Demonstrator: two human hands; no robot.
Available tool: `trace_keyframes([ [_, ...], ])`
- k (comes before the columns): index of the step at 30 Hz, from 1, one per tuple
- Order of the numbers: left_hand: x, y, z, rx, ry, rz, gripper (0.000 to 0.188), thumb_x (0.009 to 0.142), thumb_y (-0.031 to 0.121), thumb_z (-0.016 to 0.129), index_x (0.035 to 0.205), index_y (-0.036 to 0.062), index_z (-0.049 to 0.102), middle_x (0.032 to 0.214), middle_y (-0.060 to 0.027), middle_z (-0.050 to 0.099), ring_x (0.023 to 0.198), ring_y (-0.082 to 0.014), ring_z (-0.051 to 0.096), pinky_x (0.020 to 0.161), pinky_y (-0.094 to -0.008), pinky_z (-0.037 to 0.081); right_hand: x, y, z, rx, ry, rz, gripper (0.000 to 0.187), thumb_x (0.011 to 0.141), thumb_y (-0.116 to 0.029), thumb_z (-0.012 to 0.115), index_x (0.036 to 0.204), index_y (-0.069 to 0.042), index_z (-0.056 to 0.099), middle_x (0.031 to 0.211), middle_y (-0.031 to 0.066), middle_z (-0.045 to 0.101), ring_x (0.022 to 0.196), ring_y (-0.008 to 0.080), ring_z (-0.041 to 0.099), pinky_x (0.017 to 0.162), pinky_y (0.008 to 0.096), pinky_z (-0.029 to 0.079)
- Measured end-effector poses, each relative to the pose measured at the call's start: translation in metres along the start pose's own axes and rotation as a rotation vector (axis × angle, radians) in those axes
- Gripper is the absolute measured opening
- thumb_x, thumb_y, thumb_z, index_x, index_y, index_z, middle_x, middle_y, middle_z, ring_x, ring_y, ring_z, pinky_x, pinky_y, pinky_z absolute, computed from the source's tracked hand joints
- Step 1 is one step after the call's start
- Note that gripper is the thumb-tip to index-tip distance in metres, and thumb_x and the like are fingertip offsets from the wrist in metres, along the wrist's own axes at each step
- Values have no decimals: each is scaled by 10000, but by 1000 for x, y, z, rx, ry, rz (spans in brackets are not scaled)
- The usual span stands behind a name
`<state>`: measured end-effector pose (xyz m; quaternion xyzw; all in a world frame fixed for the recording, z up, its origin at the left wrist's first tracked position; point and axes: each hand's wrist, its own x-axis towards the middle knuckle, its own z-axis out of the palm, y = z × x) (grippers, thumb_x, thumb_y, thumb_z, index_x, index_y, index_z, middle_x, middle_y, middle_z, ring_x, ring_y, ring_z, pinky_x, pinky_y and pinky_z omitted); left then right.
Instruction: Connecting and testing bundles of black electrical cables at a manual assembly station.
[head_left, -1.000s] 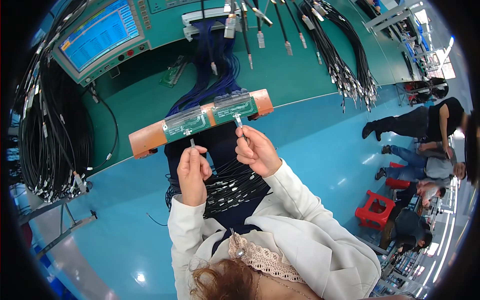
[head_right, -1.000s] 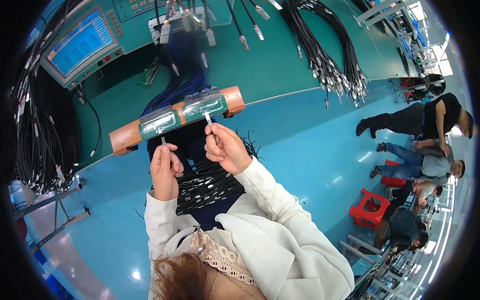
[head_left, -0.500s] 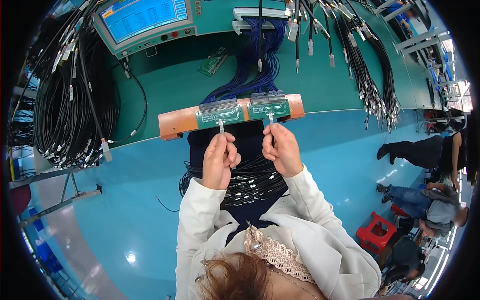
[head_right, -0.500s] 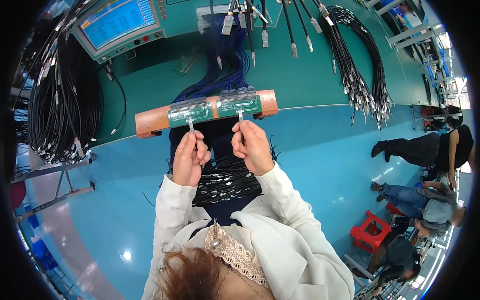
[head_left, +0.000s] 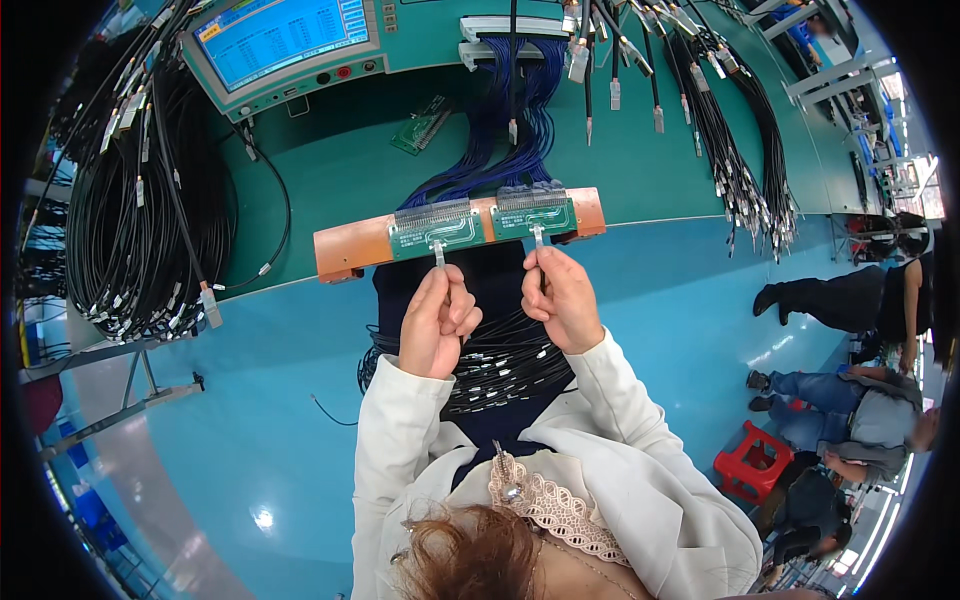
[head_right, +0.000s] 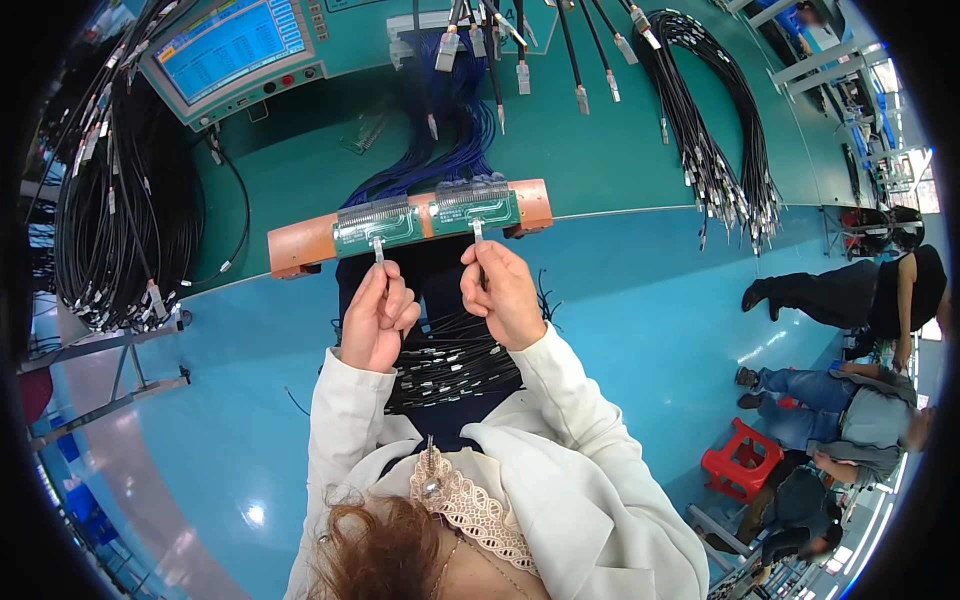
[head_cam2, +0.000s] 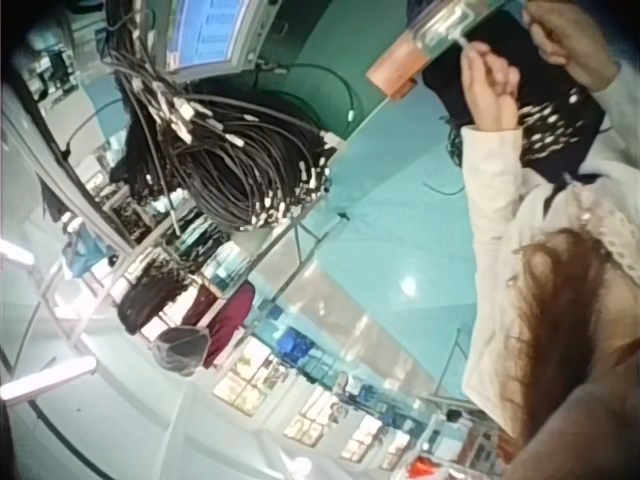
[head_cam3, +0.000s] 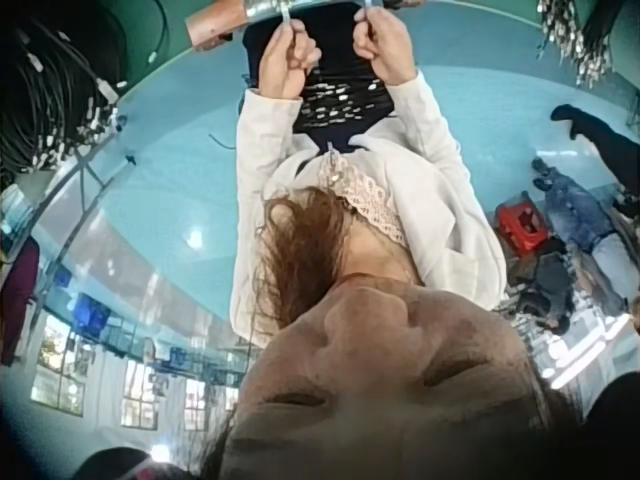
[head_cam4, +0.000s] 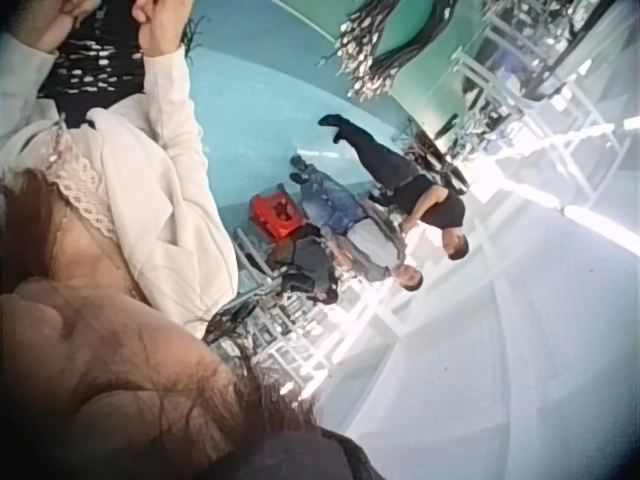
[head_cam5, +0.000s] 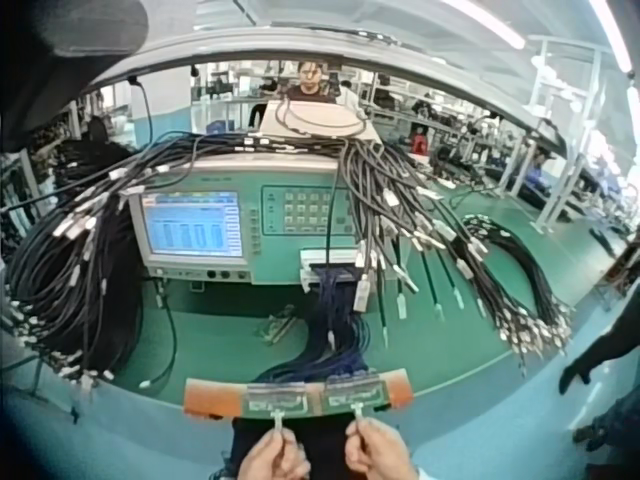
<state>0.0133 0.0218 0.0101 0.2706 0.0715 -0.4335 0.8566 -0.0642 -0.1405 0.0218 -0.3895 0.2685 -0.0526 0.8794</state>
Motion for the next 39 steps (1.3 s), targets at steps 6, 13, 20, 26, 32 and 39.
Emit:
trace_keyframes([
  [6,3,-2,11,150,72,81,226,997,218,369,914,49,496,577,14,406,487,-55,285,478,-215,276,2,3,0,-47,42,-68,230,990,-205,381,905,-23,492,568,51,502,393,44,261,369,196,253],
  [13,8,-2,16,295,196,163,218,989,187,392,876,29,492,615,1,442,512,-63,363,472,-207,306,11,2,4,-81,60,-88,237,981,-200,410,876,-8,499,588,99,551,387,47,270,372,202,254],
  [20,14,-16,-4,291,194,282,198,968,177,441,884,21,529,609,-30,493,500,-88,432,457,-228,367,9,5,13,-155,94,-174,207,953,-161,435,841,-19,537,518,67,493,367,60,295,345,212,234],
  [26,-14,17,-10,660,233,218,269,951,239,505,1065,-5,511,849,-105,637,704,-107,571,678,-233,488,0,-11,2,-562,87,-231,277,970,-223,430,926,21,553,747,114,640,573,127,559,572,244,466],
  [32,-129,171,-18,1211,906,1411,97,924,102,531,894,15,559,790,-18,569,720,-82,513,667,-222,431,-56,-30,-17,-791,219,-555,223,958,-176,465,880,7,567,681,46,590,556,63,482,521,205,384],
  [39,-161,332,-14,2258,1107,1336,137,707,51,664,839,75,693,916,-73,592,912,-271,517,791,-363,432,-81,1,53,-965,-160,-474,159,906,-39,486,817,39,593,643,59,608,544,68,528,503,189,408],
])
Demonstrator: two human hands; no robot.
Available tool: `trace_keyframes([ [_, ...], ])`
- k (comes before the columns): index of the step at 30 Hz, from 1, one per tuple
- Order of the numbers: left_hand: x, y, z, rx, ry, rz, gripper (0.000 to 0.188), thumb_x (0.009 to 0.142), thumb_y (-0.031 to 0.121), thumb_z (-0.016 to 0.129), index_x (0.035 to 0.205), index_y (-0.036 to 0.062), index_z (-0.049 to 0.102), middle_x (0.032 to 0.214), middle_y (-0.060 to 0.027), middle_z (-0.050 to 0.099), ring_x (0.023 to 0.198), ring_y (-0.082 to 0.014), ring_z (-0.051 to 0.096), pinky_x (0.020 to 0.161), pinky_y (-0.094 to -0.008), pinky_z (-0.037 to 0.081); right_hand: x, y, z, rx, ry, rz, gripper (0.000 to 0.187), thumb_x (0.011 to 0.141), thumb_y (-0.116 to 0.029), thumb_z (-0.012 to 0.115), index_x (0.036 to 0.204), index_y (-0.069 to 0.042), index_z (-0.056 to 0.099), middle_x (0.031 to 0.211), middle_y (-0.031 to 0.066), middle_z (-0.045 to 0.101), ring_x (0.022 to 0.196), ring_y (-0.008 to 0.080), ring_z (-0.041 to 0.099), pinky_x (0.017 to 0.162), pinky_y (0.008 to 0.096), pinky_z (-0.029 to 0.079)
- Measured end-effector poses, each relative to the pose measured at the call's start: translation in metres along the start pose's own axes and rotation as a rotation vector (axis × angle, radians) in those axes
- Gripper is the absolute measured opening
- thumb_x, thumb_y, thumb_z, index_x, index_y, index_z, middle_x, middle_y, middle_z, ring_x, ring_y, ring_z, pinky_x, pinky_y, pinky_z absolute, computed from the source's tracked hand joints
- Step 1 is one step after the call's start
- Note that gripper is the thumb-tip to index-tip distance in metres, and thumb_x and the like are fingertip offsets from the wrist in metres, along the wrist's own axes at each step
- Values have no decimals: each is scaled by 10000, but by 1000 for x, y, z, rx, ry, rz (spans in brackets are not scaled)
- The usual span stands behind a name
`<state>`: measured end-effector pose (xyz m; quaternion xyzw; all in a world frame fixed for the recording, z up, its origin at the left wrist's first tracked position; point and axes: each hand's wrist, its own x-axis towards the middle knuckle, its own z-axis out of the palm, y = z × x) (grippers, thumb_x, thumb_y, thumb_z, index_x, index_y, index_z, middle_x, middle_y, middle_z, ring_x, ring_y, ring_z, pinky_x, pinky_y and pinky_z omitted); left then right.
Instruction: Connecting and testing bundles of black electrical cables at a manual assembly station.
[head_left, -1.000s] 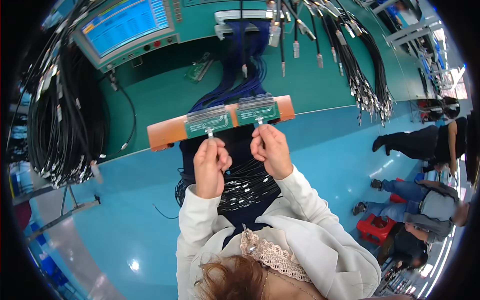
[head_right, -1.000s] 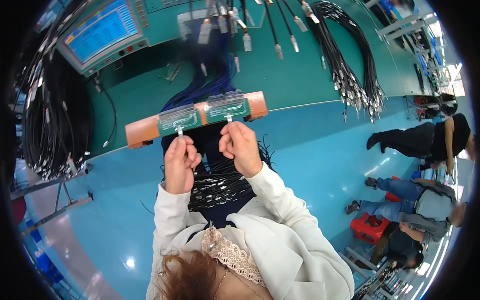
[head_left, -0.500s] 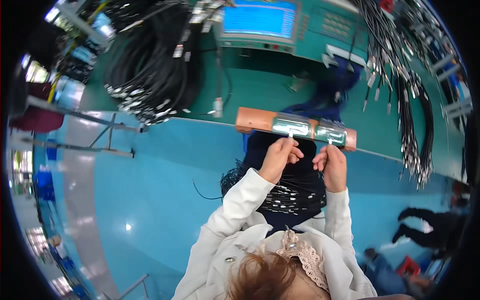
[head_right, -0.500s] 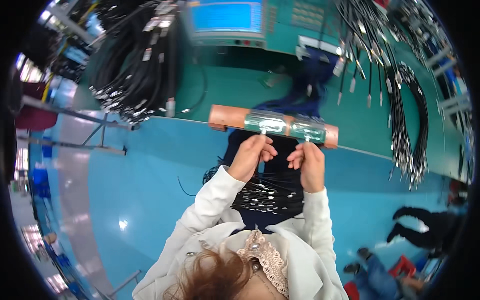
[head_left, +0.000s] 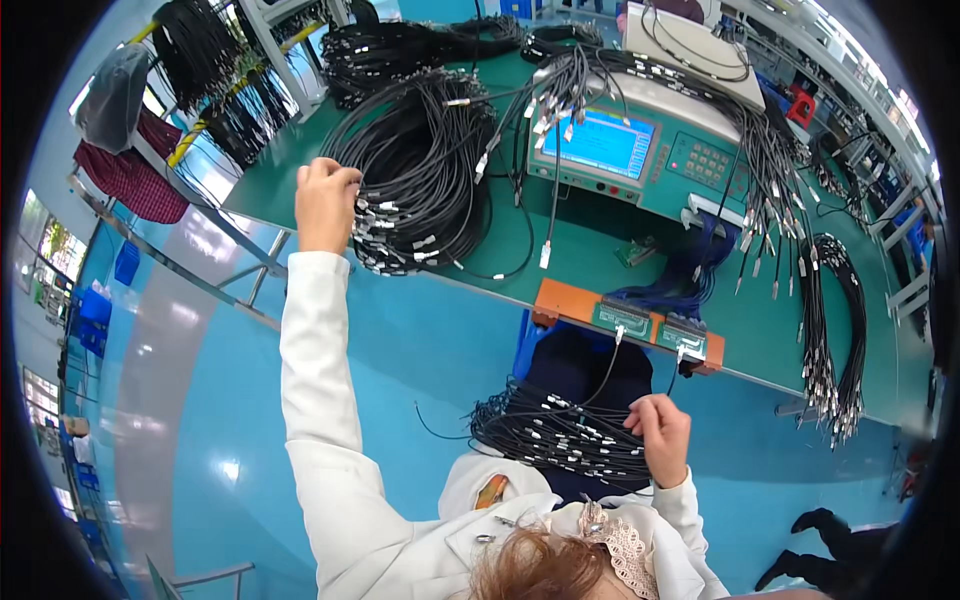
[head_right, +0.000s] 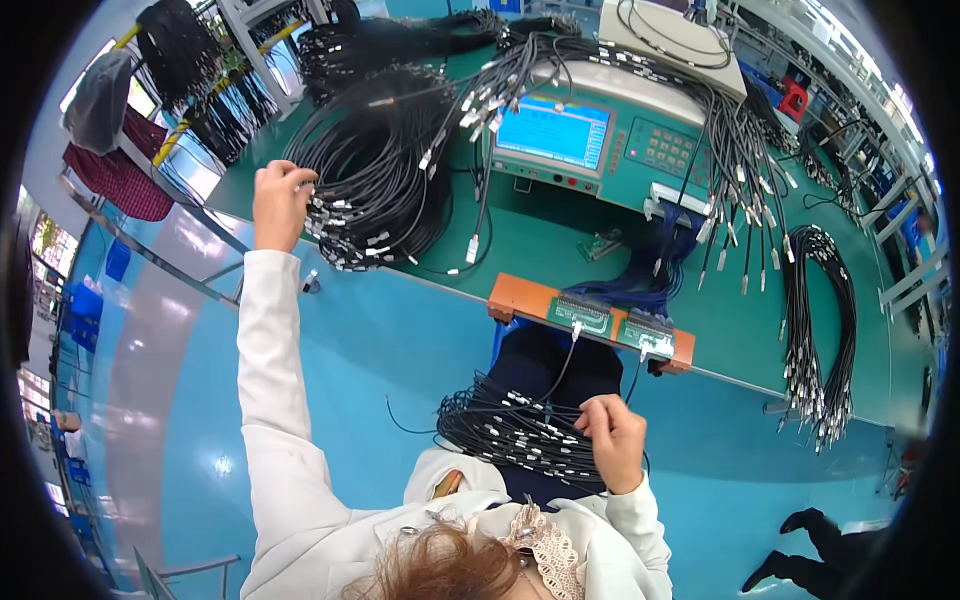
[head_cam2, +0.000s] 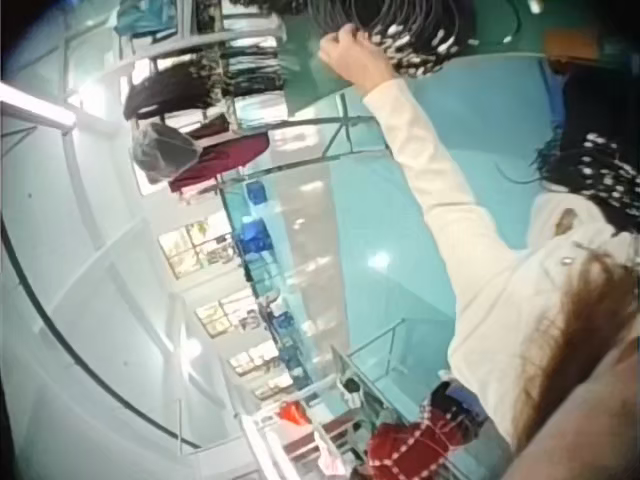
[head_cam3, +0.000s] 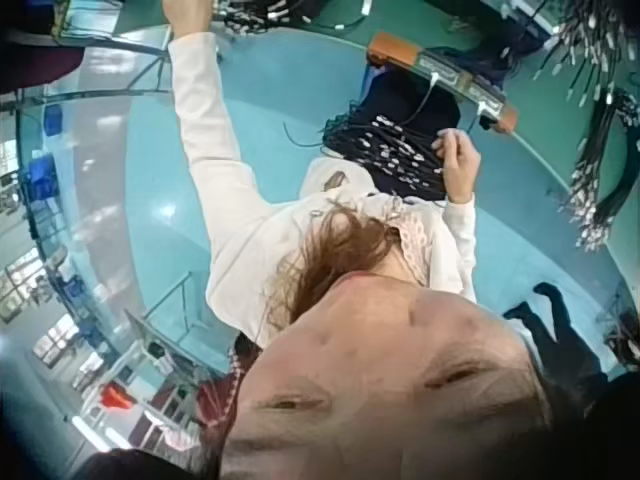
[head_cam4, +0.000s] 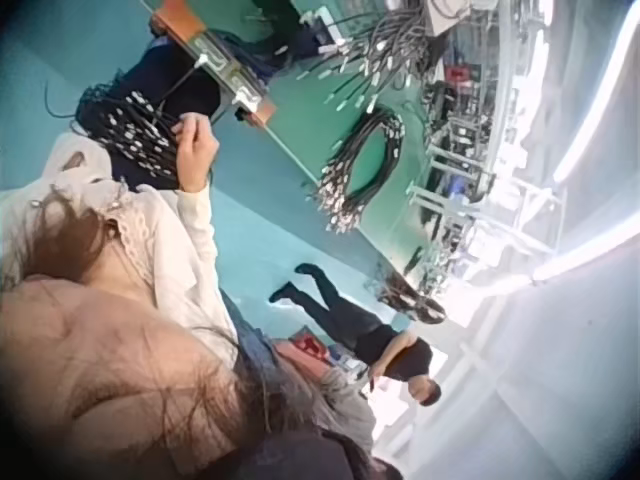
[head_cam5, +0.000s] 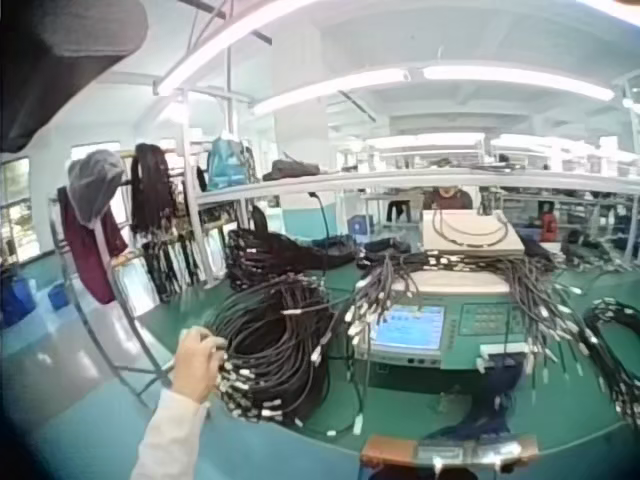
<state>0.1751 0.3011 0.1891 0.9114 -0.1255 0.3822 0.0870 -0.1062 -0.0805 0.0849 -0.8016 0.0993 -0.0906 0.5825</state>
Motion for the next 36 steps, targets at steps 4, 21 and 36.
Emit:
trace_keyframes([
  [4,8,-9,9,-91,-129,31,78,698,32,653,765,56,685,873,-89,600,881,-277,538,786,-356,441,0,-7,7,-3,-31,-24,170,906,-48,479,820,39,597,628,56,613,529,64,529,500,188,420],
  [21,8,11,-41,-314,31,63,106,877,26,490,956,48,556,893,-134,563,799,-335,556,687,-364,445,19,-22,35,156,-316,30,173,941,-101,459,936,26,576,765,68,639,642,99,592,593,221,481],
  [36,-142,124,-34,-1362,320,-942,416,870,20,576,1223,5,356,1129,-101,451,872,-215,577,759,-311,506,122,-61,152,1113,-826,315,191,975,-181,416,1045,-11,467,780,78,607,797,164,625,694,313,517],
])
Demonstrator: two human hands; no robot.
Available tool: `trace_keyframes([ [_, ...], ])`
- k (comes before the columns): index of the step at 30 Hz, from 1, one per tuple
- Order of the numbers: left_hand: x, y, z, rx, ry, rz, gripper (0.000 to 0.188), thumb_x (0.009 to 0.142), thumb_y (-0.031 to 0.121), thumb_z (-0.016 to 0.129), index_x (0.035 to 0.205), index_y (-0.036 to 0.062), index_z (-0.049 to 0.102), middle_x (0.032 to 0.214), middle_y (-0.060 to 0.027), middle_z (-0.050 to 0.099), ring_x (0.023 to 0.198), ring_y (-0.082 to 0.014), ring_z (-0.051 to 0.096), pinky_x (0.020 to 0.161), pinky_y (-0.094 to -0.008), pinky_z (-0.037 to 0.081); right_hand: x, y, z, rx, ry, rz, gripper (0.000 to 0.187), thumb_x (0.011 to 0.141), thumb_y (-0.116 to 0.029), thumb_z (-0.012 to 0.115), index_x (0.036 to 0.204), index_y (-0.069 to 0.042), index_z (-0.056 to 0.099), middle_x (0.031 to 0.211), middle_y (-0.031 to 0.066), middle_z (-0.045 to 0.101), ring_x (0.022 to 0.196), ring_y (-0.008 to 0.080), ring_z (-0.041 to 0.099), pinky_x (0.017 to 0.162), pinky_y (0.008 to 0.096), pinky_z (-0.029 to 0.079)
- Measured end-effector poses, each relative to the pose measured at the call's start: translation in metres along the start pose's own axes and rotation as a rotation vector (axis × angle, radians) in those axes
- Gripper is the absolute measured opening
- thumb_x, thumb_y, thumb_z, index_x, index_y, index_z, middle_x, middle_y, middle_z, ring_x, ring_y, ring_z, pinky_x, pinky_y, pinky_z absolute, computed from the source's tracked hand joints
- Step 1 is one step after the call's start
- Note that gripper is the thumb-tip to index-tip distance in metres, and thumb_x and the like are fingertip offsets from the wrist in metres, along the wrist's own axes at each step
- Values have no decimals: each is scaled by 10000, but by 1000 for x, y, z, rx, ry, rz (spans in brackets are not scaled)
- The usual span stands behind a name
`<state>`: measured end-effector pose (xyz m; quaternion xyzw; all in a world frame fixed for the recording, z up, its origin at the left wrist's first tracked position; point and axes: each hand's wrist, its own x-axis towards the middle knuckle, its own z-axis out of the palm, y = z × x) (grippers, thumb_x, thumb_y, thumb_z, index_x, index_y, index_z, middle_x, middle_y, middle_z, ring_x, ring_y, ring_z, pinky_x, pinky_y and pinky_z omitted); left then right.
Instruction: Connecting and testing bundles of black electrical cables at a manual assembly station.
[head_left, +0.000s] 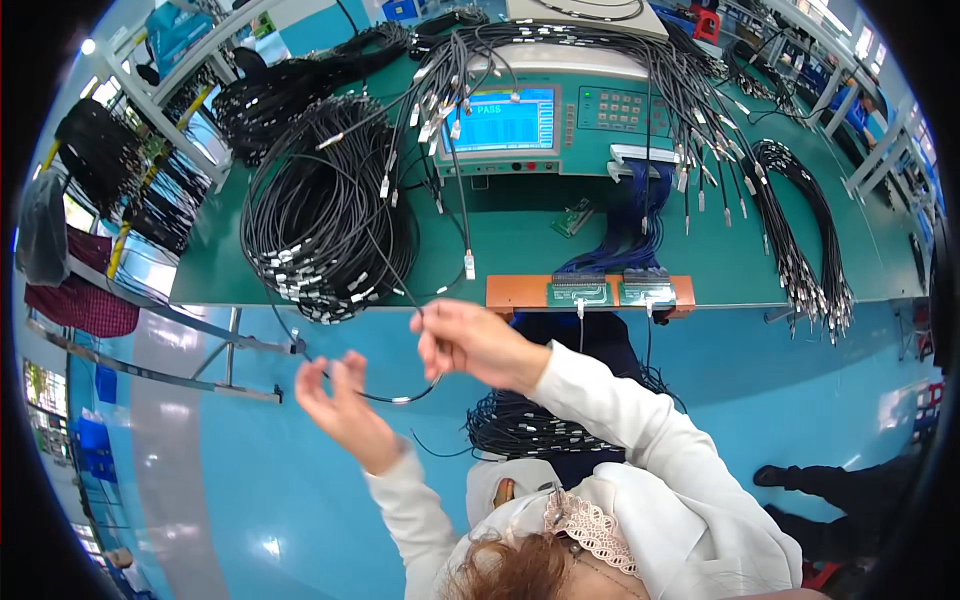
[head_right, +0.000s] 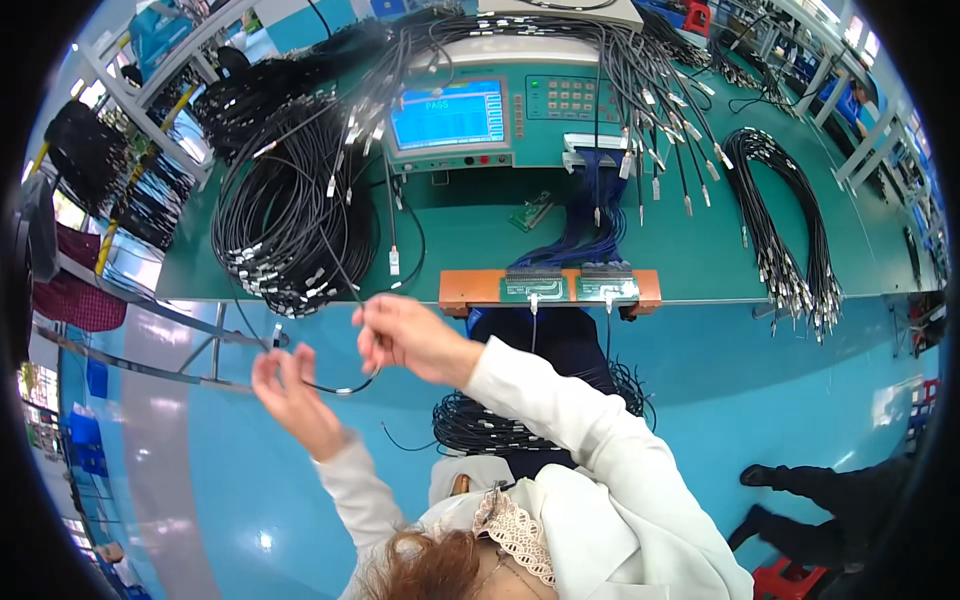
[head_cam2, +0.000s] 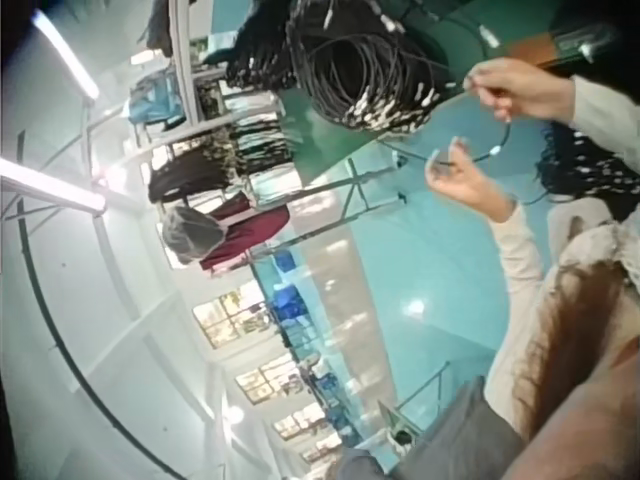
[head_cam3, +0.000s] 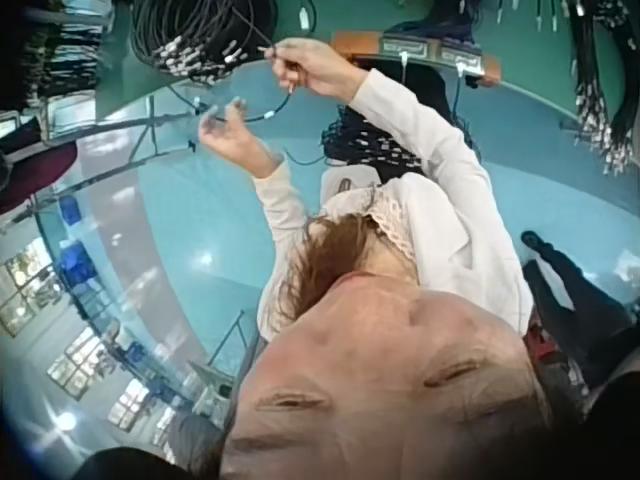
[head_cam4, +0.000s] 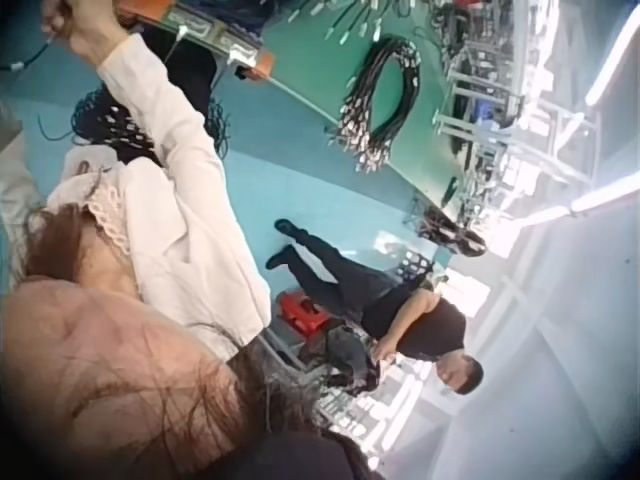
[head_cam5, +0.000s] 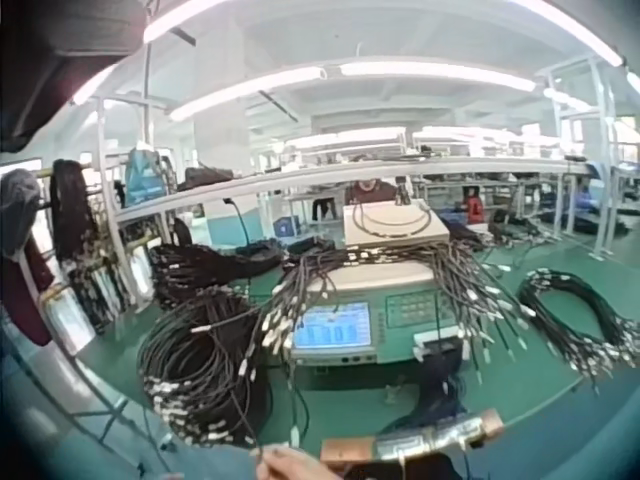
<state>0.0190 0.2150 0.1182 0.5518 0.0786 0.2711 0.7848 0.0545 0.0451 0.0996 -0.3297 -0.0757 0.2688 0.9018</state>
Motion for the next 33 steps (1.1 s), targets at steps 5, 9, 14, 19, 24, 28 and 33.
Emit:
trace_keyframes([
  [5,69,21,-35,159,161,155,455,903,109,578,1276,-11,346,1078,-100,507,724,-110,528,595,-201,428,-69,51,24,5,-200,229,141,964,-152,457,954,-17,494,1114,154,584,1074,235,563,976,364,427],
  [9,92,40,-56,-122,-123,-314,349,937,159,533,1213,-36,441,887,-42,531,557,-34,306,474,-163,263,-103,80,12,1,-195,336,250,990,-231,400,1044,-18,520,1095,123,607,1038,184,580,928,310,453],
  [14,91,30,-97,90,-113,-291,214,980,206,442,1054,14,505,686,43,334,518,-29,260,447,-187,213,-128,72,-10,-468,-335,194,335,983,-300,393,1033,-20,569,889,76,677,825,124,621,659,294,516],
  [19,46,9,-89,253,-340,-402,232,982,278,432,894,69,482,841,-4,517,506,-17,265,432,-182,202,-137,123,-34,-841,-641,-4,271,896,-253,561,977,-1,617,772,110,654,675,171,592,600,344,447],
  [24,-45,4,-60,420,-767,-291,216,991,249,412,978,47,487,553,22,337,489,-28,235,427,-200,168,-191,61,-33,-692,-268,-12,165,894,-121,555,945,23,619,859,123,635,793,211,603,692,328,460],
  [28,-51,45,-49,200,-506,-321,241,947,276,472,964,46,545,654,-40,403,495,-133,332,490,-286,303,-302,17,-42,-638,139,-278,127,898,-95,549,913,12,617,839,118,640,761,271,634,734,378,504],
  [33,3,27,-90,-239,-231,-398,255,1005,192,368,1135,-8,457,610,14,200,467,-47,169,412,-217,199,-362,-15,-24,98,711,-929,195,983,-166,408,1081,-1,440,628,13,432,507,112,461,524,235,452],
])
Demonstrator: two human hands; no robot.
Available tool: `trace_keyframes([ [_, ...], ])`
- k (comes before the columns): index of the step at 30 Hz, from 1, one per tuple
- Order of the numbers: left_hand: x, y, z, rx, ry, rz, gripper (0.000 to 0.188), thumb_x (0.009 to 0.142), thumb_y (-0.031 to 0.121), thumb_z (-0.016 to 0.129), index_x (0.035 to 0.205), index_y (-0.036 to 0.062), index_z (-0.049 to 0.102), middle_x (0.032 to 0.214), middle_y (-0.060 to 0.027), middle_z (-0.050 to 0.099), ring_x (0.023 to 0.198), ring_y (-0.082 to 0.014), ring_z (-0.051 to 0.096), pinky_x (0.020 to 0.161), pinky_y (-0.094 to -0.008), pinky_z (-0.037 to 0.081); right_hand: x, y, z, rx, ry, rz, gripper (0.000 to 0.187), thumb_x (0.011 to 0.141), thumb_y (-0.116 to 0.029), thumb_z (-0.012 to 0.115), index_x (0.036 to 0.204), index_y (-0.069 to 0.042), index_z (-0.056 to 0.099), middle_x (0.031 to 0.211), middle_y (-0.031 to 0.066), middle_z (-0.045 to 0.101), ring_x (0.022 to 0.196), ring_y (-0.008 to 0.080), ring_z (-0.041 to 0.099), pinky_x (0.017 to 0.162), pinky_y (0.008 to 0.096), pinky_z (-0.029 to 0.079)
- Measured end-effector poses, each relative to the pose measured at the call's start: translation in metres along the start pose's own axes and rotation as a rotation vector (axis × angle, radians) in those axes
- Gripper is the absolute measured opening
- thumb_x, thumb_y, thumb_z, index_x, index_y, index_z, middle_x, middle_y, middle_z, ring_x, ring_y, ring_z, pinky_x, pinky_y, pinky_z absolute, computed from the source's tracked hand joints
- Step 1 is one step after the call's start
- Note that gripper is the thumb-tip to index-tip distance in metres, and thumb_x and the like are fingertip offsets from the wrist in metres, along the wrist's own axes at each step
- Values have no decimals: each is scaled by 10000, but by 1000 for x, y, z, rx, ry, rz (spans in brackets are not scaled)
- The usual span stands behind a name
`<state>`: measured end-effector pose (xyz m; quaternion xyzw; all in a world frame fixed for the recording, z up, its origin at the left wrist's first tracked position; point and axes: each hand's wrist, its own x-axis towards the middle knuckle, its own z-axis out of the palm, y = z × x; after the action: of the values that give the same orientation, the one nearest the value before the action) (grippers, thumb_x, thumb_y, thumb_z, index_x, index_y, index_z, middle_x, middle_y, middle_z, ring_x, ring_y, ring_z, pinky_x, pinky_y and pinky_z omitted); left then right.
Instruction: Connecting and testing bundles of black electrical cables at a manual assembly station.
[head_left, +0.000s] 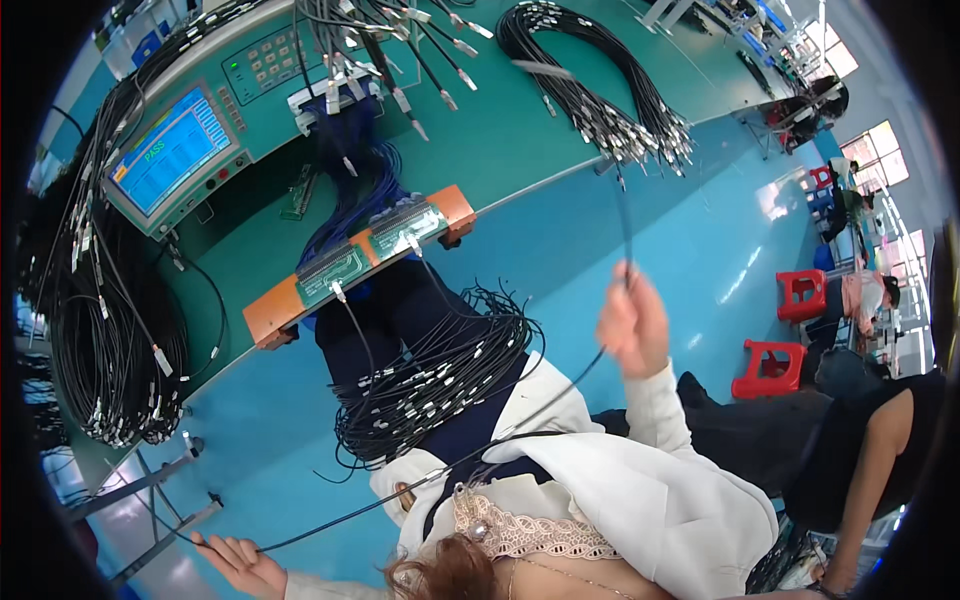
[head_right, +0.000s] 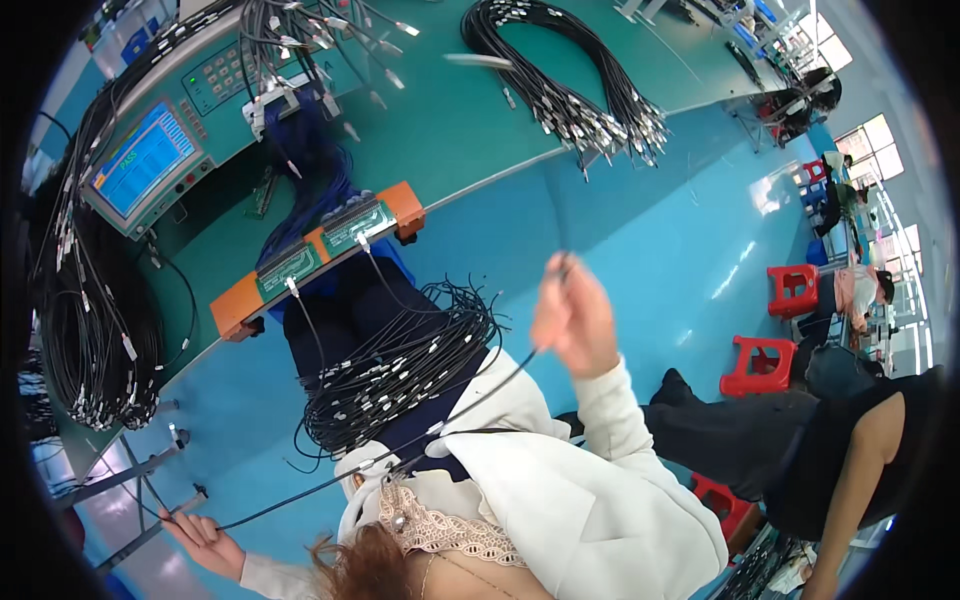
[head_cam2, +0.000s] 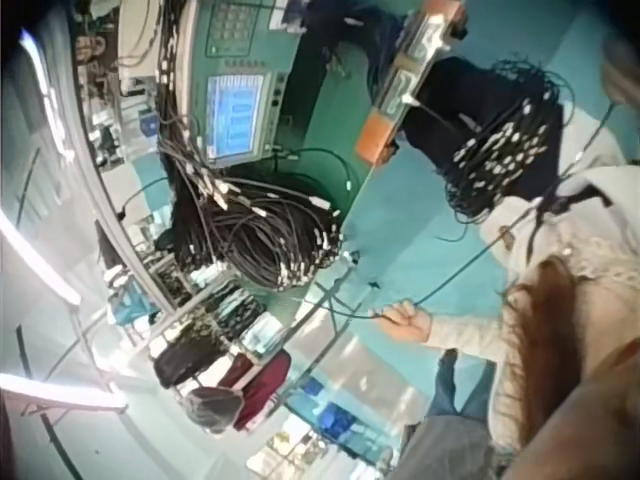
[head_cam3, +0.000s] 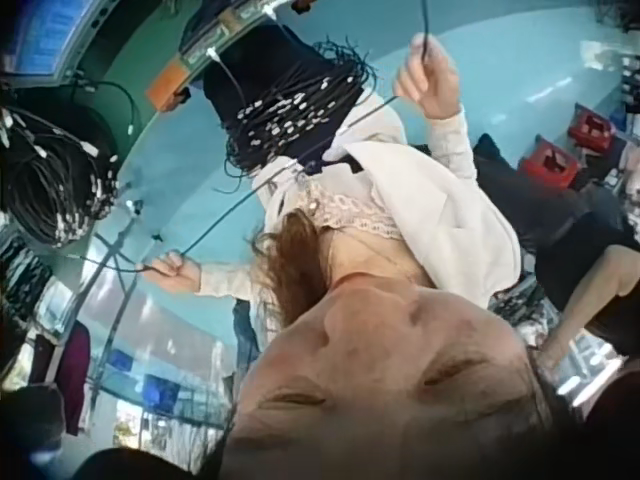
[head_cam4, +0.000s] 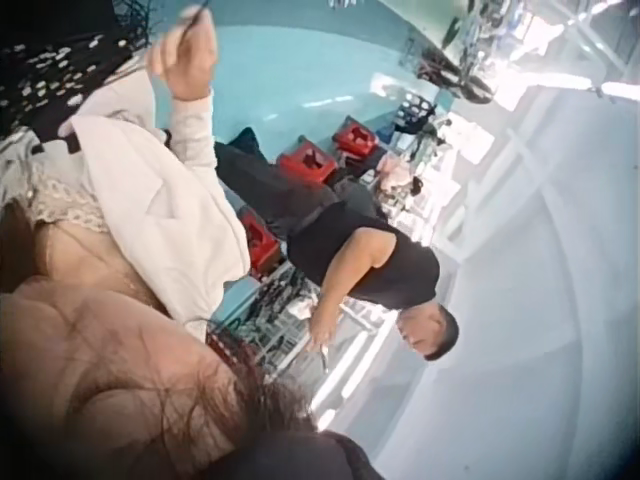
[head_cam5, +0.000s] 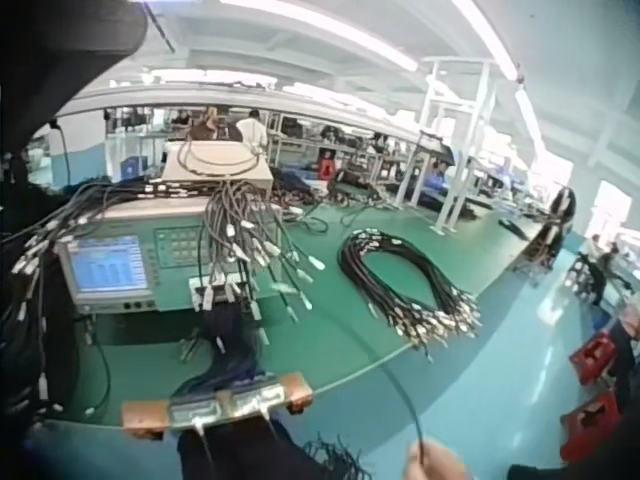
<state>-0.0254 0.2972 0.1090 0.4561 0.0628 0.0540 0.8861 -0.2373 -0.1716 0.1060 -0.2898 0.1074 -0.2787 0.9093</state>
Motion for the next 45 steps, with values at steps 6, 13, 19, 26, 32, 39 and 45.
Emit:
trace_keyframes([
  [6,42,6,-92,-313,-7,-95,203,991,141,388,1076,-31,453,649,-4,261,470,-81,187,410,-225,203,46,-59,-82,194,514,-230,201,985,-152,409,1026,34,476,644,-14,327,506,77,262,416,207,233],
  [13,-1,-39,10,405,-160,-230,134,946,165,479,883,56,528,622,33,319,486,-33,256,422,-195,199,83,8,-22,-825,359,9,173,929,-185,522,944,-40,614,555,-53,386,475,31,335,410,199,236],
  [19,-41,-189,155,1223,-554,354,203,886,79,540,1062,-13,579,850,-185,660,749,-308,656,655,-348,500,110,132,7,-1416,1,-173,214,906,-156,526,839,22,625,618,86,624,547,130,578,515,244,424],
  [26,-74,-197,129,1429,-601,288,149,914,139,508,920,18,594,613,-158,597,528,-341,582,477,-417,421,72,129,-6,-1408,68,33,194,901,-125,494,791,13,575,565,83,561,460,133,537,472,271,412],
  [32,-46,-108,4,1319,94,169,377,987,252,370,1204,-21,511,1091,-97,603,655,-107,532,408,-224,413,62,25,-120,-1866,513,-296,224,918,-195,469,943,4,569,927,218,592,840,425,538,708,447,446],
  [39,23,8,-136,205,404,17,285,960,123,458,1210,-14,452,784,-24,442,541,-77,291,532,-219,314,58,-76,-173,-873,730,-40,314,980,-266,424,1039,10,561,626,-24,406,480,39,296,421,196,250],
  [45,56,18,-62,323,165,57,292,966,184,472,1193,1,456,709,14,367,543,-52,269,475,-193,241,88,-21,-115,-745,434,-211,269,957,-280,478,1009,-31,565,614,-40,388,486,39,303,430,194,264],
])
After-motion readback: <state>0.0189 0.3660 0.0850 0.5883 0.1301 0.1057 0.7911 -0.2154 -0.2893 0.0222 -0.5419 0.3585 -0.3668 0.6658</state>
